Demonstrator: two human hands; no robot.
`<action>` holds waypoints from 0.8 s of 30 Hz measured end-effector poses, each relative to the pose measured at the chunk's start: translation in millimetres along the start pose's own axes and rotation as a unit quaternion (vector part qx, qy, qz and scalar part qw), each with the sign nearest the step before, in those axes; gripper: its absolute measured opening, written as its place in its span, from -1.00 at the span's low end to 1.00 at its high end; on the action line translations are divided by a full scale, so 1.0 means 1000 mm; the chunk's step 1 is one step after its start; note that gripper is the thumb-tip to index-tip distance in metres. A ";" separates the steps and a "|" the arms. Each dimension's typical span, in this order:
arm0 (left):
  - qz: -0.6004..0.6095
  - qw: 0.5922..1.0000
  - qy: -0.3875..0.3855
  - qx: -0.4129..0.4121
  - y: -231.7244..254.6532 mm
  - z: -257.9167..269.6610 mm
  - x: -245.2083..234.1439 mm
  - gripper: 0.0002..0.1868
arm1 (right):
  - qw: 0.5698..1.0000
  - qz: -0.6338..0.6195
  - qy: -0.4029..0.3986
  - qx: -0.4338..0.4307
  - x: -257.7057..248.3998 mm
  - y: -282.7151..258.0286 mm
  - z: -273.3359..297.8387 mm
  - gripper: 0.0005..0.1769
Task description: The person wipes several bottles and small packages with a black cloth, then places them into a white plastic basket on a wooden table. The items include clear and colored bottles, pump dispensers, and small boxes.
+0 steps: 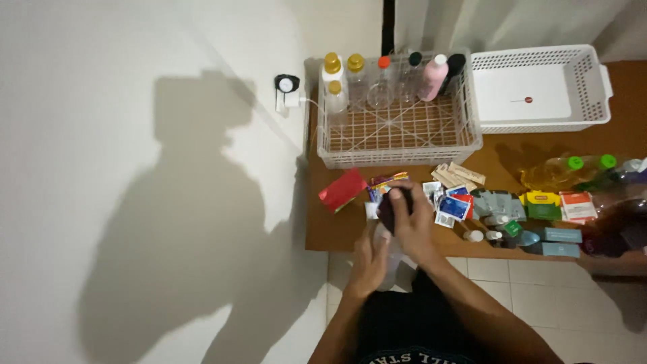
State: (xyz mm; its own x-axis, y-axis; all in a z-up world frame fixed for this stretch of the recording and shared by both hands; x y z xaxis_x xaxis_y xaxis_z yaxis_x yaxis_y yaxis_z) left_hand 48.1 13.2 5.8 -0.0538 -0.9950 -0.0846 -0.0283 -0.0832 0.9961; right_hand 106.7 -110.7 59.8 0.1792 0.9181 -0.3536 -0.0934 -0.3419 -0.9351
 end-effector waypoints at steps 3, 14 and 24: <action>0.159 0.985 0.063 0.001 -0.020 -0.012 -0.002 -0.44 | 0.928 0.073 0.006 -0.366 -0.013 -0.071 0.028 -0.73; 0.179 0.978 0.098 0.053 -0.020 -0.032 0.009 -0.35 | 0.928 0.092 0.059 -0.356 -0.025 -0.049 0.040 -0.65; -0.087 0.988 0.131 -0.003 -0.033 -0.035 0.029 -0.21 | 0.996 0.004 -0.084 0.005 -0.022 0.019 -0.012 -0.45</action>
State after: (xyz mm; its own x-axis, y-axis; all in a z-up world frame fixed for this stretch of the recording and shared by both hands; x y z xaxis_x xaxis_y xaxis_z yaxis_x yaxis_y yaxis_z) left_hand 82.0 -14.9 -28.8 0.2120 -0.9459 -0.2456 -0.0078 -0.2530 0.9674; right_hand 112.6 -139.9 49.2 0.0126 0.9361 -0.3516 -0.1040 -0.3485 -0.9315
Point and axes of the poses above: each hand's wrist, its own z-axis away from the middle knuckle, its own x-axis out of the palm, y = z × x, the point moved 6 cm from there along -z, towards the middle knuckle, and after that the axes turned 12 degrees about z, right-handed, at the moved point
